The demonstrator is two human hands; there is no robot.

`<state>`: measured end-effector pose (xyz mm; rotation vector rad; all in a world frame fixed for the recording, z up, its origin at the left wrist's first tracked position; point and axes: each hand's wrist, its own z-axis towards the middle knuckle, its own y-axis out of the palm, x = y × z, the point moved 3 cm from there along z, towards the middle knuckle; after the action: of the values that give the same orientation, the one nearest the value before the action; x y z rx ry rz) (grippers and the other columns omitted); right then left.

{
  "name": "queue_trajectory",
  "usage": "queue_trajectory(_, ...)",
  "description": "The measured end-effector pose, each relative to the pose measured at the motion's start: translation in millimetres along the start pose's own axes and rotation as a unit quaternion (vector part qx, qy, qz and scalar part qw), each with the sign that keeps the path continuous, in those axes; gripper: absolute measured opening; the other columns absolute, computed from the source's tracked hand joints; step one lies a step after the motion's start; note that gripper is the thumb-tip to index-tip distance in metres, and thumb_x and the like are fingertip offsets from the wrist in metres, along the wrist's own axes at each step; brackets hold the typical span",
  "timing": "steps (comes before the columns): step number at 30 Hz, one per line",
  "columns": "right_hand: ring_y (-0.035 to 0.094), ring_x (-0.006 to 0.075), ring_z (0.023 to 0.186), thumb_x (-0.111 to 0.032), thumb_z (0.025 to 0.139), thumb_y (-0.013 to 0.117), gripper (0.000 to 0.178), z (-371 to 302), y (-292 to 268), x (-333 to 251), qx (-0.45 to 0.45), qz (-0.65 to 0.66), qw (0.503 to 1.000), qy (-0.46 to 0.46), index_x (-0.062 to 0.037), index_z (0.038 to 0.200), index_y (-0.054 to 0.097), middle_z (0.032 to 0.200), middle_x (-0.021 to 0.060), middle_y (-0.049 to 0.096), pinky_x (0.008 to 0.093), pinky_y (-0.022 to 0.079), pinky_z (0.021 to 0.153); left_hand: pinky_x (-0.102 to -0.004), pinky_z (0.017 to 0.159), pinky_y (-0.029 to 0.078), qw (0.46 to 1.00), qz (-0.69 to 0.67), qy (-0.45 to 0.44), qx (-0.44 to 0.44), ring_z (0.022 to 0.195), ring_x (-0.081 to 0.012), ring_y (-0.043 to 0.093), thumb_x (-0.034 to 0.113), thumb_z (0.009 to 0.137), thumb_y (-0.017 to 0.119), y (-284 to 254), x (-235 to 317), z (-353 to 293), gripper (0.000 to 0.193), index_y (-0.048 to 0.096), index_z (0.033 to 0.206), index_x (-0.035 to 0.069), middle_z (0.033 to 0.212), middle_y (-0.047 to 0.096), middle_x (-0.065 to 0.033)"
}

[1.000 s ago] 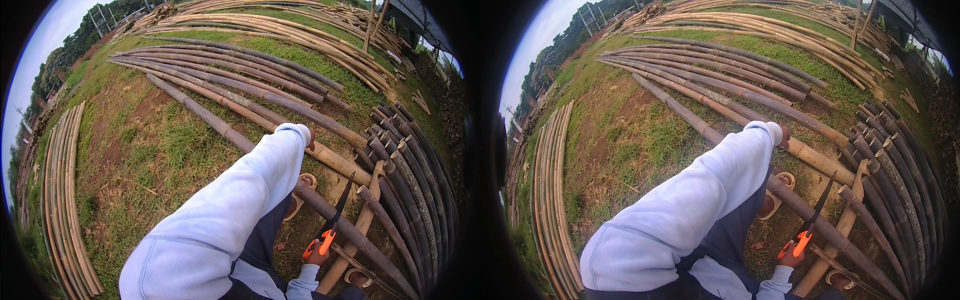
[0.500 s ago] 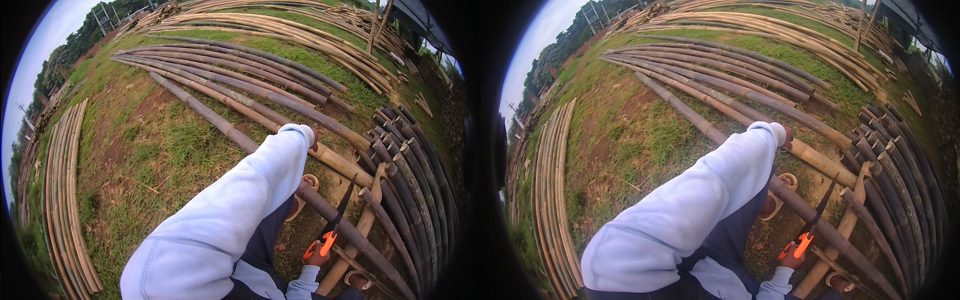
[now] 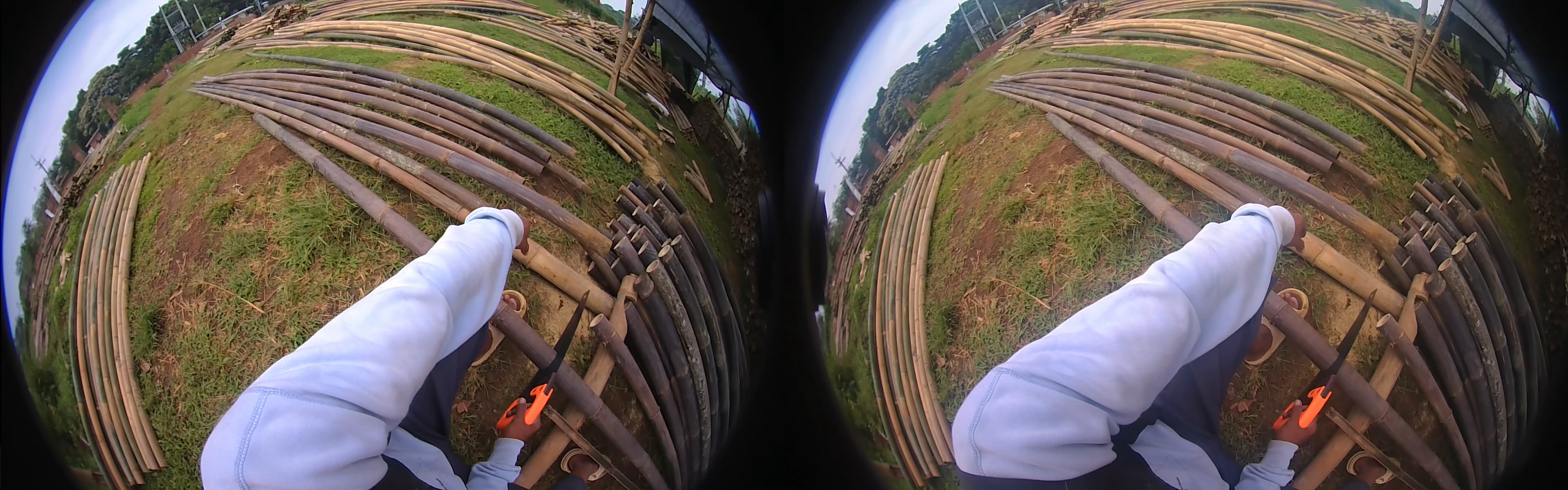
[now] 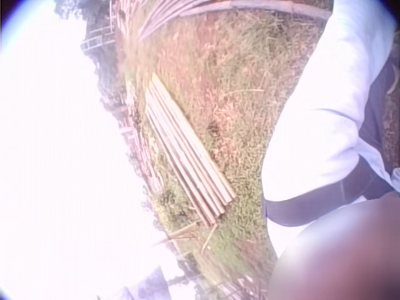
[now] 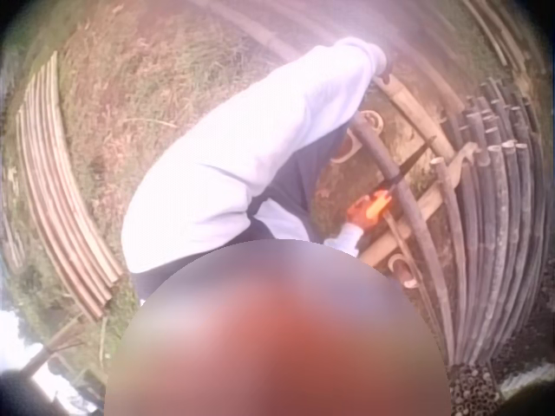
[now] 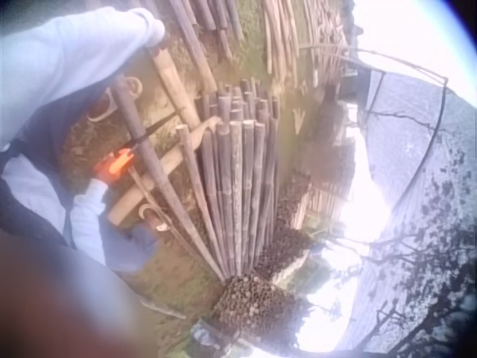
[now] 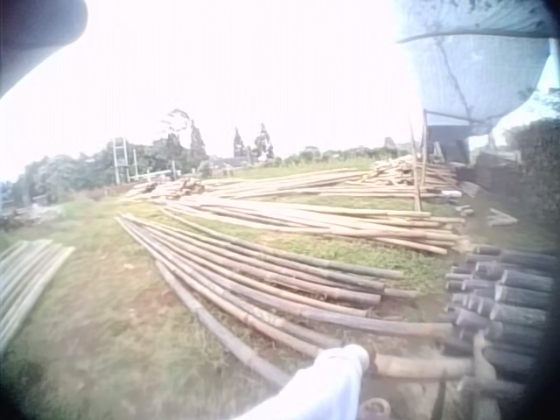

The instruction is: The person sits on the ground and uses a hand saw to cut long bamboo poles into shorter sections. They position each pole on a wooden support, saw through it, and then move the cut pieces aside to continue with the next pole.

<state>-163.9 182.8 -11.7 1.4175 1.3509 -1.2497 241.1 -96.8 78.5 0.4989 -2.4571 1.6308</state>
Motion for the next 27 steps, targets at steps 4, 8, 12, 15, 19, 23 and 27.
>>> queue_trajectory(4, 0.058, 0.0156, 0.055, -0.01, 0.096, 0.069, 0.017, 1, -1, 3, -0.011, -0.001, 1.0, -0.003, -0.0043, 0.089, 0.055, 0.066, 0.0063, 0.058, 0.0312, 0.049, 0.055, -0.0456, 0.102, 0.051, 1.0, 0.001, -0.004, -0.016, 0.114, -0.0353, 0.068, 0.044, 0.08, 0.08, -2, 3, -4, 0.061, 0.071, 0.126, 0.005, 0.123, 0.073, -0.0171)
queue_trajectory(8, 0.058, 0.0154, 0.055, -0.012, 0.096, 0.07, 0.018, 2, -2, 4, -0.015, -0.003, 1.0, -0.007, -0.0044, 0.089, 0.055, 0.066, 0.0061, 0.059, 0.0317, 0.049, 0.055, -0.0458, 0.102, 0.051, 1.0, 0.016, -0.001, -0.014, 0.114, -0.0356, 0.068, 0.046, 0.08, 0.079, -2, 4, -2, 0.061, 0.072, 0.126, 0.006, 0.122, 0.073, -0.0168)
queue_trajectory(12, 0.058, 0.0153, 0.055, -0.013, 0.096, 0.071, 0.019, 1, -3, 3, -0.016, -0.003, 1.0, -0.002, -0.0043, 0.089, 0.055, 0.066, 0.0059, 0.059, 0.0318, 0.049, 0.055, -0.0467, 0.101, 0.051, 0.999, 0.029, -0.005, -0.012, 0.113, -0.0357, 0.068, 0.048, 0.08, 0.077, 2, 2, 4, 0.06, 0.073, 0.124, 0.007, 0.12, 0.074, -0.0158)
queue_trajectory(15, 0.058, 0.0154, 0.054, -0.013, 0.096, 0.07, 0.019, 0, -2, 2, -0.015, -0.01, 1.0, -0.007, -0.0044, 0.089, 0.055, 0.066, 0.006, 0.059, 0.0313, 0.049, 0.055, -0.0472, 0.1, 0.051, 0.999, 0.027, -0.007, -0.018, 0.112, -0.0357, 0.068, 0.049, 0.081, 0.076, 3, 1, 5, 0.058, 0.074, 0.122, 0.009, 0.119, 0.074, -0.0155)
queue_trajectory(19, 0.058, 0.0155, 0.054, -0.012, 0.096, 0.07, 0.018, 0, -1, 1, -0.01, 0.0, 1.0, -0.005, -0.0042, 0.089, 0.055, 0.067, 0.0064, 0.059, 0.0313, 0.049, 0.054, -0.0518, 0.104, 0.048, 0.997, 0.046, -0.019, -0.053, 0.121, -0.0368, 0.062, 0.049, 0.085, 0.074, -1, 6, 2, 0.059, 0.067, 0.131, 0.012, 0.131, 0.066, -0.0135)
queue_trajectory(23, 0.059, 0.0154, 0.055, -0.011, 0.096, 0.07, 0.018, 0, -1, 1, -0.007, -0.008, 1.0, -0.001, -0.004, 0.089, 0.055, 0.066, 0.0066, 0.059, 0.0314, 0.049, 0.055, -0.0611, 0.112, 0.043, 0.99, 0.059, -0.05, -0.115, 0.139, -0.0396, 0.051, 0.049, 0.091, 0.071, -4, 11, 0, 0.073, 0.047, 0.154, 0.019, 0.158, 0.048, -0.0092)
queue_trajectory(27, 0.059, 0.0156, 0.055, -0.01, 0.096, 0.07, 0.017, 0, -1, 1, 0.001, -0.015, 1.0, 0.007, -0.0037, 0.089, 0.055, 0.065, 0.0064, 0.058, 0.0314, 0.049, 0.055, -0.0504, 0.101, 0.051, 0.998, 0.047, -0.008, -0.027, 0.114, -0.0367, 0.066, 0.048, 0.085, 0.074, -1, 8, -1, 0.054, 0.072, 0.123, 0.011, 0.122, 0.07, -0.0151)
